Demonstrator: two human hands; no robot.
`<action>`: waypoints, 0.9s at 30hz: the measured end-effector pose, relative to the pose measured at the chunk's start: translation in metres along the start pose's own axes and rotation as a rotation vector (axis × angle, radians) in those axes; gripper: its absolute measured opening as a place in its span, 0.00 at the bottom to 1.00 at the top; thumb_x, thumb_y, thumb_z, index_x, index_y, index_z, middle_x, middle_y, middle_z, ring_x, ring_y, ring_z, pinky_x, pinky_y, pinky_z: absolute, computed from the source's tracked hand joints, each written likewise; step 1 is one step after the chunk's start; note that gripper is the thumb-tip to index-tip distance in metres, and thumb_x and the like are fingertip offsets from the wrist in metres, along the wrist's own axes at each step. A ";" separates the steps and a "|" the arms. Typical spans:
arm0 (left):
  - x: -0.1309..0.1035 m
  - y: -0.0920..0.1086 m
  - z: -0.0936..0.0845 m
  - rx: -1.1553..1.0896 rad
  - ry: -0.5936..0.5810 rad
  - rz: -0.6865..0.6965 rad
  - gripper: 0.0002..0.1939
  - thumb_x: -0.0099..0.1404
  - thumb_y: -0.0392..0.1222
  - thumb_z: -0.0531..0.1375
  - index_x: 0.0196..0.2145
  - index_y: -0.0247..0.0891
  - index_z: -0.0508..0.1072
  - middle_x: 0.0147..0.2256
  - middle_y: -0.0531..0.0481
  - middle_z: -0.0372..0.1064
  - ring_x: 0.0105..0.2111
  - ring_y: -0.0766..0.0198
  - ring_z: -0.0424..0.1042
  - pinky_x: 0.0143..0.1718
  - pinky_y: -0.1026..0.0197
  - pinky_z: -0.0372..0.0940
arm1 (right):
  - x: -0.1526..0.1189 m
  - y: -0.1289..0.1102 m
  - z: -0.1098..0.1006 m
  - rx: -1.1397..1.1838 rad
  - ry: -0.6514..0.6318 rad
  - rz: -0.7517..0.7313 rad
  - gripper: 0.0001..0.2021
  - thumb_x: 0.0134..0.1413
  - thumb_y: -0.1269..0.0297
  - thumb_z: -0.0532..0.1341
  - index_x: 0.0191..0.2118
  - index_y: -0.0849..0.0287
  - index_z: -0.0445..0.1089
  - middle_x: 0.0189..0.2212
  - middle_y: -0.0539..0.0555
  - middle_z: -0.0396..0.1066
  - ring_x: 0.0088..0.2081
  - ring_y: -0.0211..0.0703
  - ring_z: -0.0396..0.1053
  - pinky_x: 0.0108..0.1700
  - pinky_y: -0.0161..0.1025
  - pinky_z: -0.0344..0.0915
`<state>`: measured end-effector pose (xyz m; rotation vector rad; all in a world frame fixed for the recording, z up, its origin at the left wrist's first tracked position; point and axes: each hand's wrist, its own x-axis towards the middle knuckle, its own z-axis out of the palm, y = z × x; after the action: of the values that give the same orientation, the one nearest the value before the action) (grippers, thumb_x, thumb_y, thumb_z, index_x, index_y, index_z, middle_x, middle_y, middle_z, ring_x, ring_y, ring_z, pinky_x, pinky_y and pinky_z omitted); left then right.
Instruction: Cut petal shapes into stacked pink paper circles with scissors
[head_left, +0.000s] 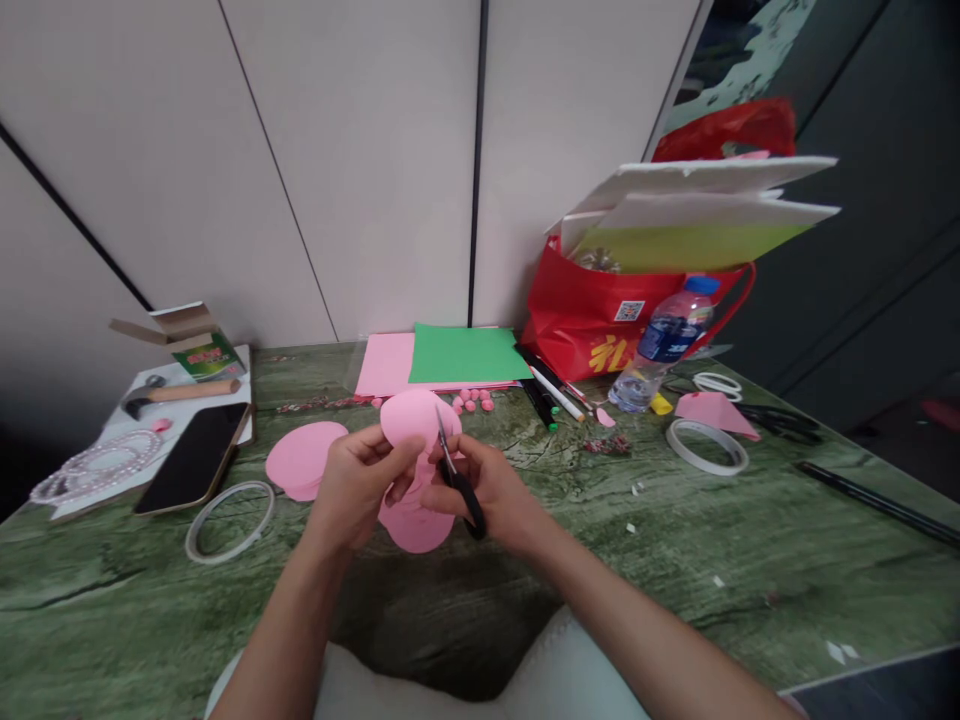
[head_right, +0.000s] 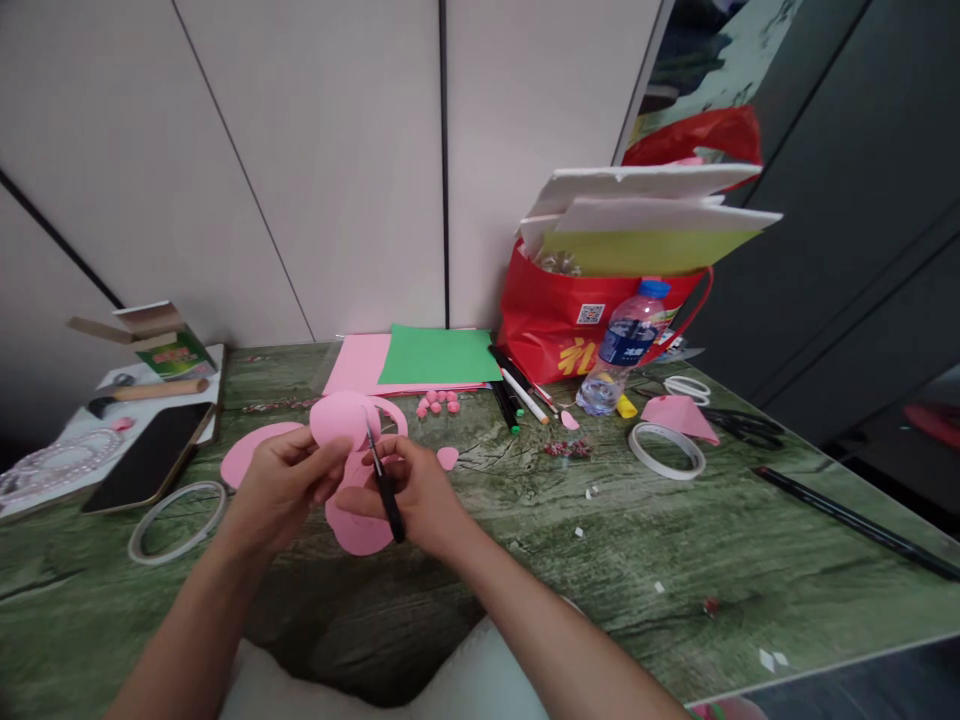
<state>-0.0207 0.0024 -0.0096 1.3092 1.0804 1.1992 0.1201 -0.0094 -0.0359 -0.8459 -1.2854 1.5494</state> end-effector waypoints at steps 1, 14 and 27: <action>0.000 0.000 0.000 -0.003 0.001 -0.004 0.09 0.51 0.39 0.61 0.19 0.34 0.67 0.10 0.59 0.56 0.11 0.77 0.51 0.12 0.71 0.45 | 0.000 0.000 0.000 -0.009 0.003 0.004 0.23 0.27 0.60 0.70 0.31 0.59 0.59 0.18 0.42 0.60 0.21 0.30 0.57 0.23 0.30 0.55; 0.000 0.001 0.000 -0.029 0.010 0.008 0.10 0.51 0.40 0.62 0.19 0.34 0.66 0.12 0.59 0.56 0.11 0.77 0.51 0.12 0.71 0.45 | -0.002 -0.004 0.002 -0.063 0.037 0.046 0.20 0.30 0.58 0.69 0.29 0.59 0.59 0.15 0.42 0.62 0.17 0.30 0.58 0.20 0.30 0.56; 0.000 0.004 0.000 -0.049 0.054 0.031 0.11 0.51 0.39 0.61 0.18 0.34 0.64 0.11 0.59 0.56 0.11 0.77 0.51 0.13 0.71 0.45 | -0.003 -0.003 0.002 -0.064 0.033 0.061 0.20 0.30 0.56 0.68 0.28 0.59 0.60 0.14 0.43 0.62 0.15 0.30 0.59 0.18 0.29 0.56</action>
<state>-0.0212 0.0026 -0.0054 1.2663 1.0669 1.2827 0.1202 -0.0125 -0.0323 -0.9553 -1.3019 1.5426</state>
